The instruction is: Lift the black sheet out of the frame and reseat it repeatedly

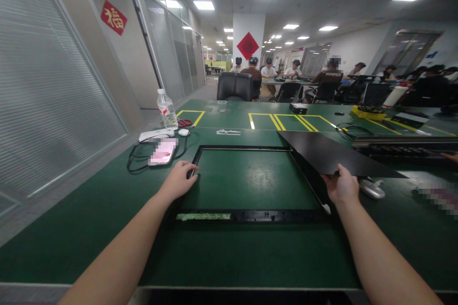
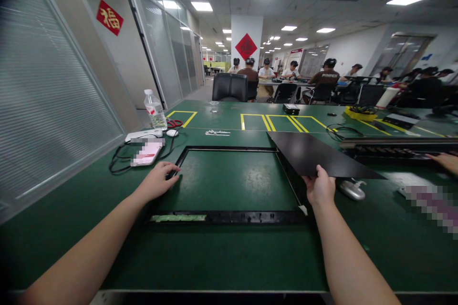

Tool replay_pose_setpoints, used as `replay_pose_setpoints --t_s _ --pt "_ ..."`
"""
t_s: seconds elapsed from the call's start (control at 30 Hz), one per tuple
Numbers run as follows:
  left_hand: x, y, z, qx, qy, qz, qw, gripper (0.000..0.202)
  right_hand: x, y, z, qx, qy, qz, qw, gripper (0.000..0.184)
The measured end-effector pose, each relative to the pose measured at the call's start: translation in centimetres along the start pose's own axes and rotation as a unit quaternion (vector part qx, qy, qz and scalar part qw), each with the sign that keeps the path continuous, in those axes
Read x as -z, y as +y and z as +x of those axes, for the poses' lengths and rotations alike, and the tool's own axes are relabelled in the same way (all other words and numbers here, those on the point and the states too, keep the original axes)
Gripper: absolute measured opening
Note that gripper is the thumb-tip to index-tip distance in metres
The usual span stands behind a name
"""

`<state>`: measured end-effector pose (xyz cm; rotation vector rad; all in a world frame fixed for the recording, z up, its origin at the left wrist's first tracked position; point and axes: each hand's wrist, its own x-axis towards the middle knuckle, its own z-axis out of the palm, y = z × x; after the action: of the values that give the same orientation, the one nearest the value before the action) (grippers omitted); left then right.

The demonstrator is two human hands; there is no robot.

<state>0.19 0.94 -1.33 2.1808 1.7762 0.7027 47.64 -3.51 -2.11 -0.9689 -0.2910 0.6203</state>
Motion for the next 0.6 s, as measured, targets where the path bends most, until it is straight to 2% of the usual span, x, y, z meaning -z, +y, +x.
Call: replay_pose_setpoints --t_s 0.47,0.6 --pt "-0.23 -0.2 -0.02 -0.013 0.002 -0.002 1.0 0.033 0.1 0.0 0.3 -0.027 0.002 0.002 1.0 0.024" --pt "-0.09 -0.11 -0.03 -0.009 -0.003 -0.001 1.0 0.034 0.01 -0.29 0.13 -0.052 -0.025 0.022 0.998 0.023"
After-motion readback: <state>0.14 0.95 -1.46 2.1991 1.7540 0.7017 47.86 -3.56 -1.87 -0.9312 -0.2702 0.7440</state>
